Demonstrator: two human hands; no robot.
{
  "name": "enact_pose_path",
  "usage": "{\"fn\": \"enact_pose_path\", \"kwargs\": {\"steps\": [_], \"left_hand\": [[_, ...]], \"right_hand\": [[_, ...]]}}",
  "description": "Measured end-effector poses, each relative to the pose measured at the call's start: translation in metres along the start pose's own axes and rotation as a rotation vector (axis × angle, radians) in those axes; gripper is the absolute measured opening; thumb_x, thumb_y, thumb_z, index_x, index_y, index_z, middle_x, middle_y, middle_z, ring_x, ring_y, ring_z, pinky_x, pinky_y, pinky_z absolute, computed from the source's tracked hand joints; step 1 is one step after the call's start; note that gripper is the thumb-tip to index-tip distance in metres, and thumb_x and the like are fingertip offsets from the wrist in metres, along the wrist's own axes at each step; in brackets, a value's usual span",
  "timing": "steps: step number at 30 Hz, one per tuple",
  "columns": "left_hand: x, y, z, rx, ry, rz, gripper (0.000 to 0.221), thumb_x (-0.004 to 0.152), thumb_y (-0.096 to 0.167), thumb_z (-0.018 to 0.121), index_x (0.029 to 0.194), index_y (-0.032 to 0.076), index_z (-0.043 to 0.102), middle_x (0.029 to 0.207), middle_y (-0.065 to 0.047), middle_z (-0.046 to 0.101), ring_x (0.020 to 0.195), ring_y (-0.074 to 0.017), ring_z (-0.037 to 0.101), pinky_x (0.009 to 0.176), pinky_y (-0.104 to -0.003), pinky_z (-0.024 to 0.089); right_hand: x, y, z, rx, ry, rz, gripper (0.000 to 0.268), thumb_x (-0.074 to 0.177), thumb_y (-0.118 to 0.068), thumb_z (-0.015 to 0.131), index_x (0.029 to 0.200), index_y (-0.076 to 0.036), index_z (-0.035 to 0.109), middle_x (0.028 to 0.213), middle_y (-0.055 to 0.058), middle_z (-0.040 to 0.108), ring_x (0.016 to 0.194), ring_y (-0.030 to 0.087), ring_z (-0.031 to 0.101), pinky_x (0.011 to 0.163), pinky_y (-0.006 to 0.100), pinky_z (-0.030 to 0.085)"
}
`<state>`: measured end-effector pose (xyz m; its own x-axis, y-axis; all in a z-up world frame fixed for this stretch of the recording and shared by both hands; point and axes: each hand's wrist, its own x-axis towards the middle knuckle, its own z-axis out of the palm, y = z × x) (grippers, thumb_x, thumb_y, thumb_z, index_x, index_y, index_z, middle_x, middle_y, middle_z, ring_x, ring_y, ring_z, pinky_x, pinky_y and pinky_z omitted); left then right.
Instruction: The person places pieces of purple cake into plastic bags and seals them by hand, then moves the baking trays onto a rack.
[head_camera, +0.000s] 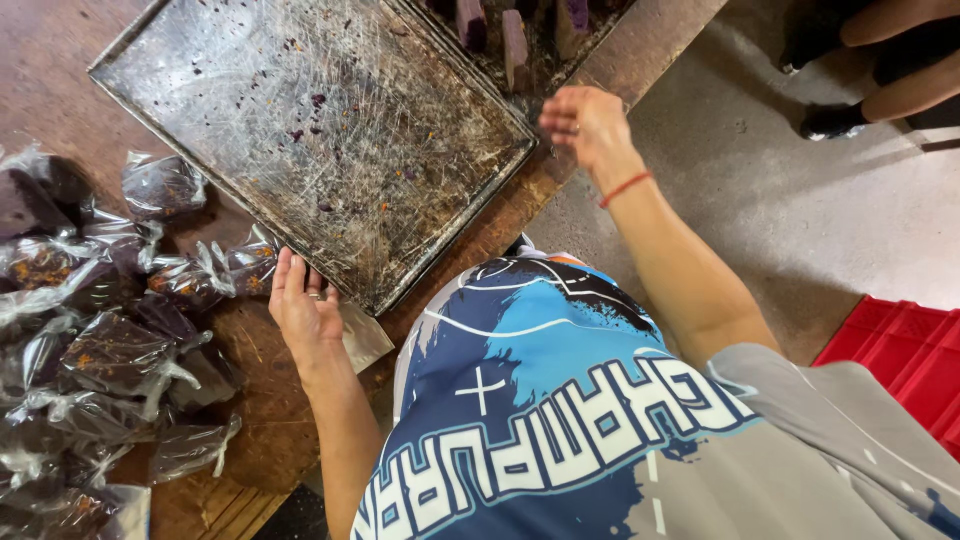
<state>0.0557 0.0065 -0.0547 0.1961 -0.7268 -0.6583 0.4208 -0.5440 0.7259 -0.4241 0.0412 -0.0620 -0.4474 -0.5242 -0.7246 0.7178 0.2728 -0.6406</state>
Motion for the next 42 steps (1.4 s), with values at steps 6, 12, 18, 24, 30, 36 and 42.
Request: {"fn": "enact_pose_path", "kwargs": {"steps": [6, 12, 18, 24, 30, 36, 42], "left_hand": [[0.006, -0.008, -0.01, -0.022, -0.076, 0.011, 0.047, 0.098, 0.014, 0.066, 0.144, 0.012, 0.058, 0.103, 0.004, 0.066, 0.088, -0.0096, 0.057, 0.078, -0.034, 0.045], [-0.002, -0.016, -0.006, -0.089, -0.116, 0.109, 0.046, 0.095, 0.011, 0.065, 0.14, 0.01, 0.056, 0.11, 0.002, 0.07, 0.093, -0.0093, 0.063, 0.079, -0.029, 0.047], [0.006, -0.027, -0.013, -0.067, -0.078, 0.076, 0.044, 0.097, 0.007, 0.065, 0.14, 0.011, 0.061, 0.118, 0.004, 0.065, 0.095, -0.0064, 0.057, 0.079, -0.026, 0.045], [-0.002, -0.029, -0.017, -0.093, -0.105, 0.074, 0.042, 0.096, 0.006, 0.065, 0.138, 0.008, 0.06, 0.124, 0.003, 0.067, 0.102, -0.0075, 0.062, 0.082, -0.025, 0.049], [-0.008, -0.018, -0.012, -0.156, -0.171, 0.116, 0.041, 0.098, 0.006, 0.062, 0.138, 0.005, 0.057, 0.122, -0.003, 0.068, 0.102, -0.0116, 0.066, 0.089, -0.028, 0.055], [-0.011, -0.017, -0.01, -0.087, -0.149, 0.123, 0.042, 0.099, 0.006, 0.063, 0.141, 0.004, 0.056, 0.127, -0.002, 0.067, 0.104, -0.0107, 0.064, 0.089, -0.027, 0.052], [-0.016, -0.02, -0.013, -0.074, -0.147, 0.131, 0.042, 0.098, 0.006, 0.064, 0.139, 0.003, 0.057, 0.126, -0.002, 0.067, 0.106, -0.0101, 0.064, 0.092, -0.027, 0.052]], "right_hand": [[-0.04, 0.052, -0.025, -1.391, 0.01, -1.167, 0.025, 0.078, -0.011, 0.081, 0.099, 0.0, 0.072, 0.095, 0.023, 0.058, 0.093, 0.039, 0.059, 0.077, 0.047, 0.049], [-0.039, 0.058, -0.033, -1.4, 0.001, -1.138, 0.008, 0.089, -0.004, 0.069, 0.091, -0.004, 0.062, 0.1, 0.018, 0.056, 0.097, 0.039, 0.059, 0.082, 0.048, 0.049], [-0.027, 0.053, -0.034, -1.541, 0.002, -1.21, 0.006, 0.094, -0.003, 0.06, 0.1, -0.002, 0.06, 0.104, 0.021, 0.057, 0.094, 0.041, 0.059, 0.08, 0.049, 0.05], [-0.01, 0.022, -0.033, -1.335, -0.059, -1.071, 0.009, 0.098, -0.006, 0.06, 0.106, -0.002, 0.062, 0.104, 0.021, 0.065, 0.097, 0.04, 0.064, 0.085, 0.048, 0.051], [-0.038, 0.023, -0.038, -1.375, -0.185, -1.244, 0.027, 0.081, -0.011, 0.075, 0.105, 0.001, 0.068, 0.104, 0.022, 0.061, 0.092, 0.039, 0.061, 0.082, 0.045, 0.05], [-0.037, 0.05, -0.043, -1.424, -0.081, -1.252, 0.008, 0.092, -0.005, 0.075, 0.098, -0.003, 0.07, 0.105, 0.015, 0.061, 0.104, 0.034, 0.06, 0.091, 0.043, 0.05], [-0.05, 0.041, -0.039, -1.268, -0.148, -1.133, 0.018, 0.09, -0.007, 0.074, 0.107, -0.004, 0.072, 0.103, 0.014, 0.06, 0.098, 0.033, 0.06, 0.085, 0.042, 0.051]]}}
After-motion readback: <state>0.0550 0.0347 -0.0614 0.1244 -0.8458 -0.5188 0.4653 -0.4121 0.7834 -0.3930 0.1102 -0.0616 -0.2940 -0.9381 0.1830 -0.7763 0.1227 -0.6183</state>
